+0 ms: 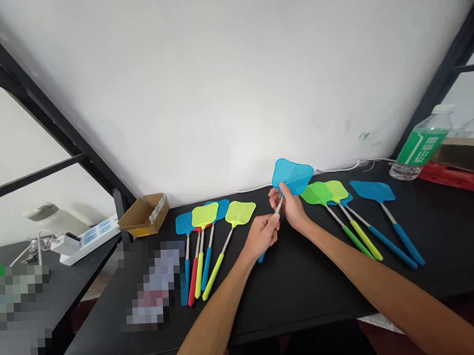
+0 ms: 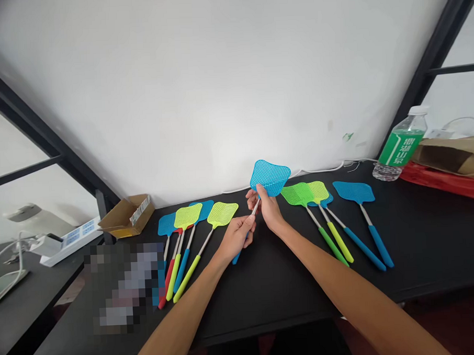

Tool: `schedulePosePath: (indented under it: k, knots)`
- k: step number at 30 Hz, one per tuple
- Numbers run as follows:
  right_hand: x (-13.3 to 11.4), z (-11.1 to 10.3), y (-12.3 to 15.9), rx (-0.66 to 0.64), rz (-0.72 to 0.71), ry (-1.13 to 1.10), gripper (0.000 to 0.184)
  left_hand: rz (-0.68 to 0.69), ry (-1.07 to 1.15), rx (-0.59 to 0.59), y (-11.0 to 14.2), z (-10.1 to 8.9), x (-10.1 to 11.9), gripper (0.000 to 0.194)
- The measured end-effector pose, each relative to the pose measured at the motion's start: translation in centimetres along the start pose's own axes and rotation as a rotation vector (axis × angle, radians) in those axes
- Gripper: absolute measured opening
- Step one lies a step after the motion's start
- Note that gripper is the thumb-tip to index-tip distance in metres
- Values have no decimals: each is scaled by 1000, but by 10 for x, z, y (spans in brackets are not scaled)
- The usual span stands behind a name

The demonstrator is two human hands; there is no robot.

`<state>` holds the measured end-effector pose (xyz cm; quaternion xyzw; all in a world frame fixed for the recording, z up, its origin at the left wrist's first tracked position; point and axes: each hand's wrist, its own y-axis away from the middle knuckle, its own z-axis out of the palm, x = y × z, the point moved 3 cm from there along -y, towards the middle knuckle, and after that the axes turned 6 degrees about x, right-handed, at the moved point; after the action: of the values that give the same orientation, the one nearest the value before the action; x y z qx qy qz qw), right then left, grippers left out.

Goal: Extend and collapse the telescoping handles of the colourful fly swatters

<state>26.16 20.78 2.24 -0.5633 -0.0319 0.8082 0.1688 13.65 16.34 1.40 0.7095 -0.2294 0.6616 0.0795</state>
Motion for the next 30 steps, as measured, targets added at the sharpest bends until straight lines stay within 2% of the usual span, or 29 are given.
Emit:
schedulePosePath:
  k: [20, 30]
  knots:
    - [-1, 8, 8, 1, 11, -1, 48, -22, -1, 30, 4, 1, 5, 56]
    - [-1, 11, 11, -29, 29, -33, 49, -12, 18, 25, 2, -1, -2, 55]
